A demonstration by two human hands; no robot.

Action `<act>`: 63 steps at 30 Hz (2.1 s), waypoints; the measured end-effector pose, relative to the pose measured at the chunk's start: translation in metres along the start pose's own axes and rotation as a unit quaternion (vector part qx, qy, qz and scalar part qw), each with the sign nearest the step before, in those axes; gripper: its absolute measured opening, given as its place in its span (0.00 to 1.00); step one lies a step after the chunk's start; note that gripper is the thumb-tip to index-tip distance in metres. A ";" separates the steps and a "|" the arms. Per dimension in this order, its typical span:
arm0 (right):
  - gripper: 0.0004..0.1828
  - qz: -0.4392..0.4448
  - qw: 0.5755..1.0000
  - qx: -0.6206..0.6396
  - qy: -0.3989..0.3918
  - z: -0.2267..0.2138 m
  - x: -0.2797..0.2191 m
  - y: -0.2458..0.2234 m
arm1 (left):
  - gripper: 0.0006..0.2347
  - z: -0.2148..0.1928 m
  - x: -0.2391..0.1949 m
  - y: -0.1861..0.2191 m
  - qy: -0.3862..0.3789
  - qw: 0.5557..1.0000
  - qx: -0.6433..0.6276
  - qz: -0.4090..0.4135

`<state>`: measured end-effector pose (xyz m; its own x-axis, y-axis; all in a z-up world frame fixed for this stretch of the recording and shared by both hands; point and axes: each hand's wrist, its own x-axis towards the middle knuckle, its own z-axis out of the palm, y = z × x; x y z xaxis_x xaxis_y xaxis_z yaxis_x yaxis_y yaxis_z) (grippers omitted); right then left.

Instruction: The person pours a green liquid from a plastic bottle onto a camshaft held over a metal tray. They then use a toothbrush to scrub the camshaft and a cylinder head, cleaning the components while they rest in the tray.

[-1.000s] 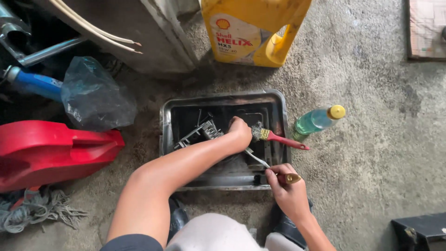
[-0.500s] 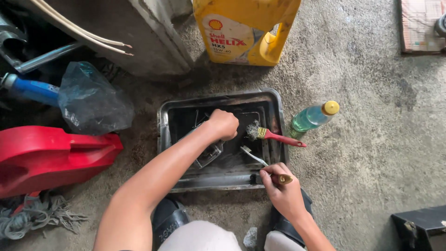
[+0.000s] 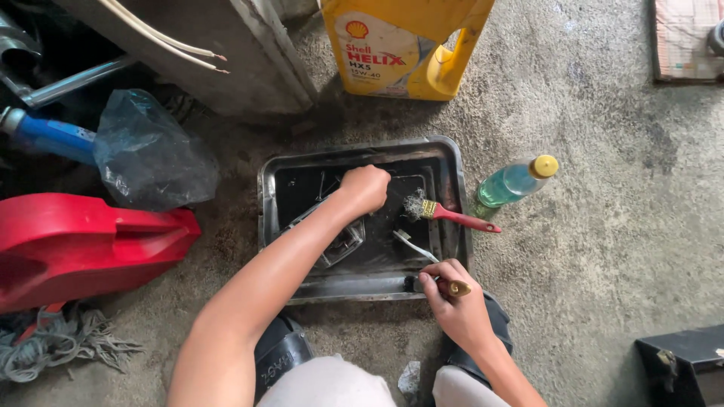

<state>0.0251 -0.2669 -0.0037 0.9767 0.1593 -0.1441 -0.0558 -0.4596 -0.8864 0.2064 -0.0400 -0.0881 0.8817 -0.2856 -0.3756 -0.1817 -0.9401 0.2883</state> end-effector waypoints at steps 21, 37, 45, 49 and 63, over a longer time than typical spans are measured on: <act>0.06 -0.032 0.999 -0.027 -0.005 0.003 -0.003 0.001 | 0.09 -0.036 0.052 -0.033 -0.007 0.895 -0.446 0.022; 0.06 -0.061 0.998 -0.009 -0.015 0.002 -0.005 -0.004 | 0.09 -0.077 0.027 -0.001 -0.100 0.950 -0.295 -0.021; 0.04 -0.082 0.996 -0.024 -0.001 0.006 -0.006 -0.003 | 0.09 -0.073 0.048 0.037 0.070 0.995 -0.067 0.039; 0.05 -0.116 0.993 -0.024 -0.001 0.016 -0.004 -0.005 | 0.31 -0.126 0.044 0.100 0.283 0.912 -0.224 0.195; 0.07 -0.087 0.995 -0.018 -0.051 0.018 -0.006 -0.015 | 0.21 -0.104 -0.166 0.014 0.316 0.939 -0.136 0.013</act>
<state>0.0165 -0.2451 0.0028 0.9443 0.3271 -0.0351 0.1219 -0.4472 -0.8861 0.1029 0.0133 0.0693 0.9764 -0.0591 0.2078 -0.1643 -0.8280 0.5362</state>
